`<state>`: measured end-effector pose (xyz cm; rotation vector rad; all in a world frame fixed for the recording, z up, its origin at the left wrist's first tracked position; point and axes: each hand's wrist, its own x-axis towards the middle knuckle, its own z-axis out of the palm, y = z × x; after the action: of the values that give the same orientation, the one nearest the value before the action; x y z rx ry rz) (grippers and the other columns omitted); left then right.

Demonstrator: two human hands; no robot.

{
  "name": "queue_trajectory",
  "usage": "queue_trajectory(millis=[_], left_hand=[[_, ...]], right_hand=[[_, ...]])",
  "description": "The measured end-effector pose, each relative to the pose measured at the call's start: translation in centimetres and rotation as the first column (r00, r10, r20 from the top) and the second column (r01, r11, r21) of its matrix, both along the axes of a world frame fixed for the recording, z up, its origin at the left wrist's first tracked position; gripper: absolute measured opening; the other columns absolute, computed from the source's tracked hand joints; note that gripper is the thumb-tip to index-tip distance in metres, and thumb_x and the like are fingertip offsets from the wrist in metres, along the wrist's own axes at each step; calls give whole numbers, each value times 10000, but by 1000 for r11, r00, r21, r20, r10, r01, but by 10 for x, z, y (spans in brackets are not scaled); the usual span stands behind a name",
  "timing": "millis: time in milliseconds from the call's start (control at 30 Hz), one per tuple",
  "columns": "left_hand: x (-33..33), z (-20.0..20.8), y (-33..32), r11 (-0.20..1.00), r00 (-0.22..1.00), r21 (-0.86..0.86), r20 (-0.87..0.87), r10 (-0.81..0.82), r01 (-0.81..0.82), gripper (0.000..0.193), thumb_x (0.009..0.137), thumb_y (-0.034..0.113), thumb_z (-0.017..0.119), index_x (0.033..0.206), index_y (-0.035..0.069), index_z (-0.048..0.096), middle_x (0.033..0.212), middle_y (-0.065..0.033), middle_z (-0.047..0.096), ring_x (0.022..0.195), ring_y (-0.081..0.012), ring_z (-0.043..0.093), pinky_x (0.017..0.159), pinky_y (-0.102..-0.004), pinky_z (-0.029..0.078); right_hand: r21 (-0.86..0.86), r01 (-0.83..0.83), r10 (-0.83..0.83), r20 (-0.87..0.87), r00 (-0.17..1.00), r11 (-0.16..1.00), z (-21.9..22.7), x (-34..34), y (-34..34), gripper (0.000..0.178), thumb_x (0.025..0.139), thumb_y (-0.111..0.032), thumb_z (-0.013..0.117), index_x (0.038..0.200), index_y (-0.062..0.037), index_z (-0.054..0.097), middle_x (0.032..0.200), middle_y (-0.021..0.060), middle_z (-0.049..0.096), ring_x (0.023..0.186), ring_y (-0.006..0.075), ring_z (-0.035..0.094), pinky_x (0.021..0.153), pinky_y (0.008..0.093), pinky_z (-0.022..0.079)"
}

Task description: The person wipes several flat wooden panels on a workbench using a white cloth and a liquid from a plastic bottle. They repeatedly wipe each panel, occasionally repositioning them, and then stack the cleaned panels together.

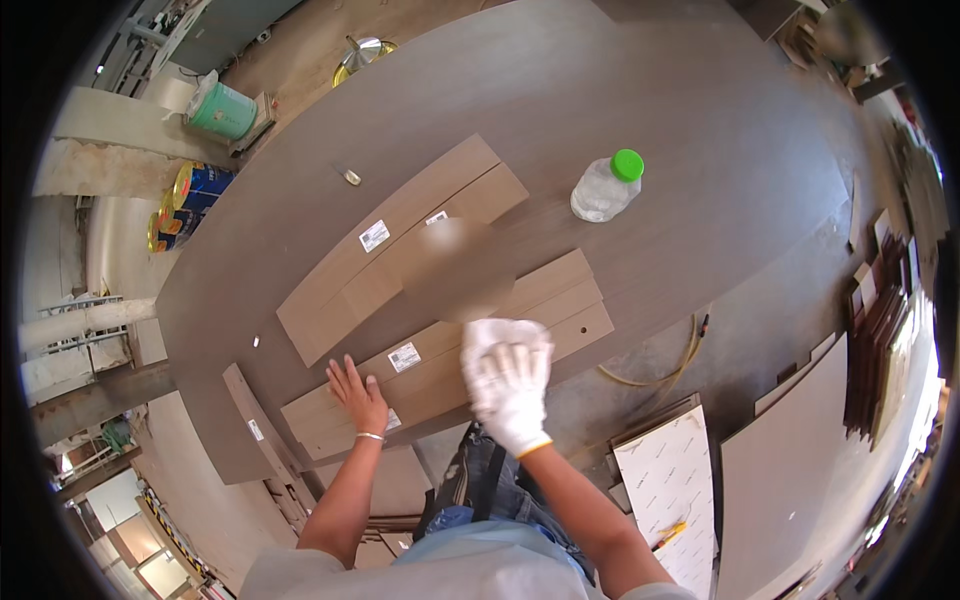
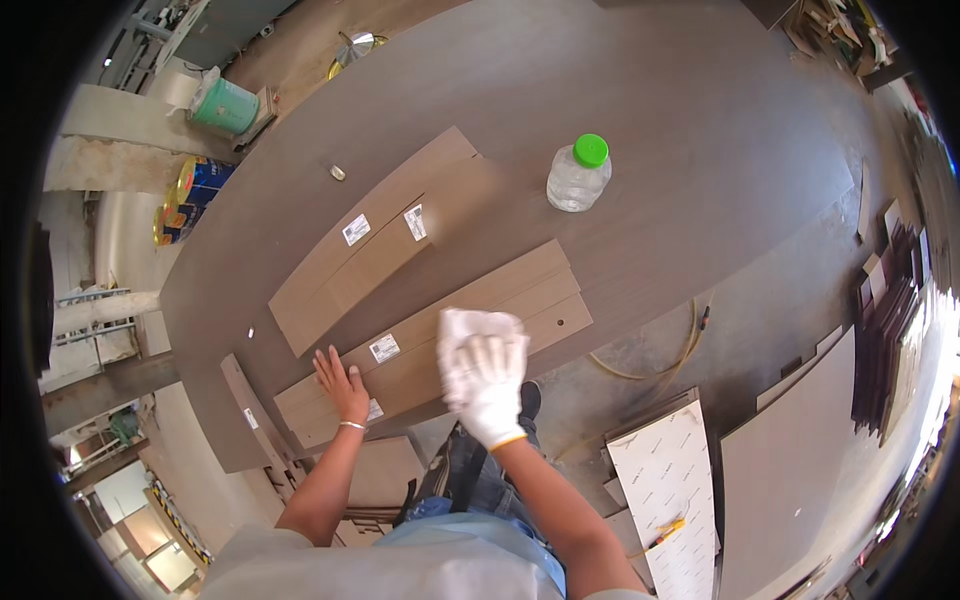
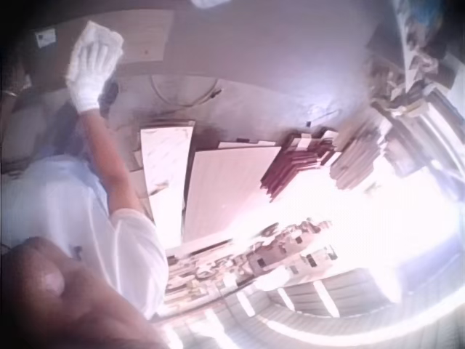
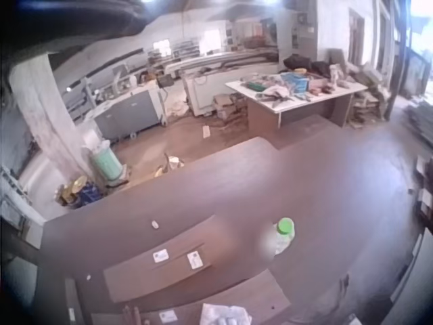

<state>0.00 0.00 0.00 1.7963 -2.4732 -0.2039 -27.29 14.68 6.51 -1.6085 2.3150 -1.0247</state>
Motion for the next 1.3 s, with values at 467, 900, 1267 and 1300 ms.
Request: queue_trajectory(millis=[467, 900, 1267, 1300], left_hand=[[-2, -13, 13, 999, 990, -30, 137, -28, 32, 595, 1058, 355, 447, 1584, 78, 408, 1660, -218, 374, 1595, -447, 237, 1297, -650, 114], [6, -8, 13, 1000, 992, -22, 126, 4, -1, 583, 1061, 354, 462, 1574, 80, 414, 1625, -215, 404, 1569, -449, 280, 1277, -677, 141], [4, -9, 12, 999, 988, -47, 157, 14, -7, 575, 1069, 326, 430, 1584, 73, 407, 1637, -204, 398, 1582, -423, 271, 1286, -652, 135], [0, -10, 14, 999, 988, -41, 156, 4, 2, 574, 1072, 330, 422, 1586, 74, 406, 1638, -204, 399, 1584, -422, 270, 1286, -653, 136]], right_hand=[[150, 136, -113, -150, 982, 979, -72, -110, -66, 191, 933, -92, 564, 1078, -60, 683, 979, 111, 652, 1042, 295, 628, 907, 510, 509], [423, 105, 84, -404, 911, 900, -9, -70, -76, 368, 1062, -194, 470, 1384, -61, 586, 1185, 122, 668, 1204, 277, 606, 1153, 447, 422], [514, 99, -48, -111, 993, 852, -26, -114, -82, 172, 1006, -178, 543, 1100, -80, 649, 1205, 146, 678, 1140, 267, 661, 1090, 469, 474], [404, 180, -154, -97, 983, 897, -50, -142, -69, 150, 1029, -181, 541, 1075, -89, 650, 1204, 120, 671, 1106, 256, 662, 1077, 458, 481]])
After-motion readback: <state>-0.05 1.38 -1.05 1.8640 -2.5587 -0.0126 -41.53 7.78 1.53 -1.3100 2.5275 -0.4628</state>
